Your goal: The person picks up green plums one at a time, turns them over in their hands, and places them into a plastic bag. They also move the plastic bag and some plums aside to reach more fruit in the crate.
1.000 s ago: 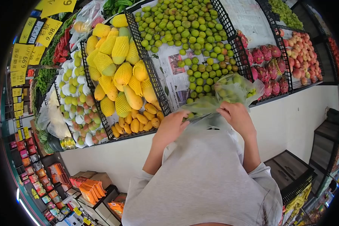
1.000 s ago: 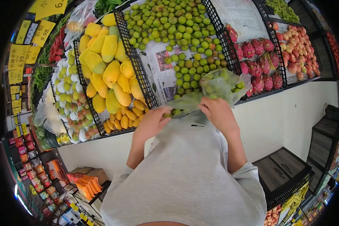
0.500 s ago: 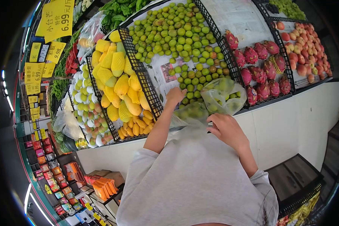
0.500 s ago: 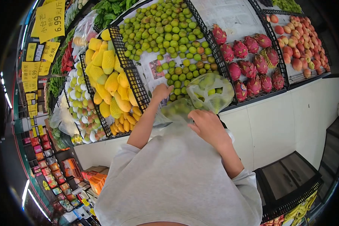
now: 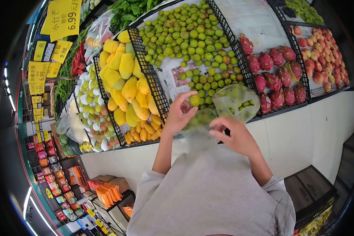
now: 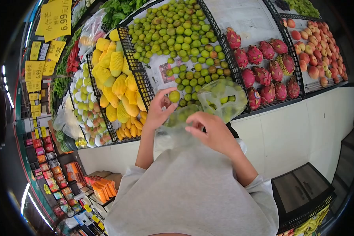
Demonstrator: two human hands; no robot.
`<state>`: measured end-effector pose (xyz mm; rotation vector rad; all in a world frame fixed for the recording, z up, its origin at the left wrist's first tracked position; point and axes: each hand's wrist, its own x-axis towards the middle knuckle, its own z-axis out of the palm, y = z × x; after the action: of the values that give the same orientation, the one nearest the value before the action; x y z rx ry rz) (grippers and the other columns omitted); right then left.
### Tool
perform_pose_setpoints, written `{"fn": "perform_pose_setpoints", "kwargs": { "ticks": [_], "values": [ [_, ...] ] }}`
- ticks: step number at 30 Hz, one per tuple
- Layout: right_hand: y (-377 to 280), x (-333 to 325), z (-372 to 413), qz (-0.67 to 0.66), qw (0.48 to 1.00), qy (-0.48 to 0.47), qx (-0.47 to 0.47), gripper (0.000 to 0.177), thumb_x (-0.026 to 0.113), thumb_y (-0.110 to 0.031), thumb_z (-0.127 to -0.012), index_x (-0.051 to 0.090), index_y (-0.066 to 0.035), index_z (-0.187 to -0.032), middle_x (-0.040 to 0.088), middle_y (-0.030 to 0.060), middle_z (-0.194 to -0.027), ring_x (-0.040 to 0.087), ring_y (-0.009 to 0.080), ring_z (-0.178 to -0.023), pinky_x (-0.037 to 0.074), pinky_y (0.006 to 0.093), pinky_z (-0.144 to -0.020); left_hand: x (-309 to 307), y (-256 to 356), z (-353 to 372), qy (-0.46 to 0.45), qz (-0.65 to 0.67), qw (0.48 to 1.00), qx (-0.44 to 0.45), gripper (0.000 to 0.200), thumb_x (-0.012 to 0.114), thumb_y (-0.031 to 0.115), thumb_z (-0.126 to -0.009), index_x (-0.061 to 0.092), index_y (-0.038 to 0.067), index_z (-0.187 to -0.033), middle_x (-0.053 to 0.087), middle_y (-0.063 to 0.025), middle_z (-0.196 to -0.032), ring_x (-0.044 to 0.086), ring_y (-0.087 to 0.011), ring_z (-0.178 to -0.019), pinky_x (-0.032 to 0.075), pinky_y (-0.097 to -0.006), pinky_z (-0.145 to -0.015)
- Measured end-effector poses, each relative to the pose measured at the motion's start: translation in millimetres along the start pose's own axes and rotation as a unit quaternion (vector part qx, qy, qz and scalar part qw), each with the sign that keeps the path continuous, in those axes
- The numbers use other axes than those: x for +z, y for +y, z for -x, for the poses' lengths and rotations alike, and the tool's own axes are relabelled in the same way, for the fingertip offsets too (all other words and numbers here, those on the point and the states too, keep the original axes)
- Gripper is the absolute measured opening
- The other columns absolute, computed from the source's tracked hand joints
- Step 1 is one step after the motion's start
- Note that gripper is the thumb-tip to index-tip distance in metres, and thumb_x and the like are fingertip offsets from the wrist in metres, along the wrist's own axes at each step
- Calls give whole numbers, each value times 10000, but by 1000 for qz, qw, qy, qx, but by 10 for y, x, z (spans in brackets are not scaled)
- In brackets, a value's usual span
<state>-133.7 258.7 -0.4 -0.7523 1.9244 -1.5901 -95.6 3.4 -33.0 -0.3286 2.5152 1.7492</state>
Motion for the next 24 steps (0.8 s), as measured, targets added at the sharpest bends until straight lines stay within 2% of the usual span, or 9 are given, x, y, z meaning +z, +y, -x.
{"fn": "perform_pose_setpoints", "kwargs": {
  "ticks": [3,5,7,8,11,15,19,22,24],
  "values": [
    [-61,174,-106,3,998,57,-3,280,763,-121,-928,633,-28,-1158,666,91,-895,663,208,-801,535,352,-733,3,84,327,16,63,997,31,521,719,1,-837,528,52,-1318,551,-37,-1136,522,-94,-804,455,-250,-749],
    [-62,305,-189,-7,997,81,-14,320,772,-106,-919,623,-25,-1190,667,91,-901,662,201,-807,541,343,-744,-10,149,469,24,84,993,78,508,671,-22,-826,494,60,-1295,603,-59,-1142,548,-101,-856,452,-258,-748],
    [-67,450,-252,-50,995,78,-23,418,798,-65,-885,608,-17,-1253,672,75,-920,670,190,-835,554,320,-780,6,146,617,37,162,981,98,507,684,-19,-809,508,72,-1275,627,-56,-1130,536,-105,-846,453,-270,-737],
    [-106,600,-311,-63,995,66,-38,433,802,-57,-878,608,-16,-1263,674,74,-928,672,189,-841,556,316,-786,-31,56,738,49,199,973,107,498,664,-38,-812,496,67,-1268,646,-88,-1247,579,-120,-926,475,-281,-768],
    [-194,906,-362,-79,994,57,-52,479,817,-40,-853,618,-21,-1289,677,78,-987,675,187,-850,559,309,-799,-160,-29,934,76,179,974,116,486,650,-50,-814,502,62,-1264,640,-98,-1294,607,-144,-1017,495,-286,-810],
    [-229,1230,-417,-43,997,36,-60,504,834,-36,-825,645,-37,-1293,673,96,-1098,676,186,-872,556,305,-809,-364,-142,1087,138,211,952,174,424,602,-100,-824,640,35,-1224,615,-98,-1248,613,-172,-1070,513,-298,-878],
    [-337,1518,-473,-4,998,23,-63,485,843,-43,-809,674,-47,-1264,670,97,-1142,671,198,-955,548,317,-842,-592,-343,1293,128,248,947,158,395,602,-106,-857,646,22,-1228,616,-98,-1223,630,-168,-1093,532,-326,-950],
    [-414,1705,-501,62,994,24,-88,468,846,-53,-802,688,-46,-1243,676,107,-1158,669,231,-1017,541,343,-879,-666,-501,1449,112,374,917,81,346,603,-83,-915,609,1,-1250,641,-82,-1209,647,-172,-1109,536,-344,-983],
    [-489,1845,-501,127,986,37,-105,459,847,-61,-796,697,-46,-1229,679,117,-1168,668,257,-1044,536,360,-902,-730,-533,1539,124,424,894,71,290,611,-32,-966,591,-9,-1255,658,-78,-1195,657,-172,-1116,542,-350,-984]
  ]
}}
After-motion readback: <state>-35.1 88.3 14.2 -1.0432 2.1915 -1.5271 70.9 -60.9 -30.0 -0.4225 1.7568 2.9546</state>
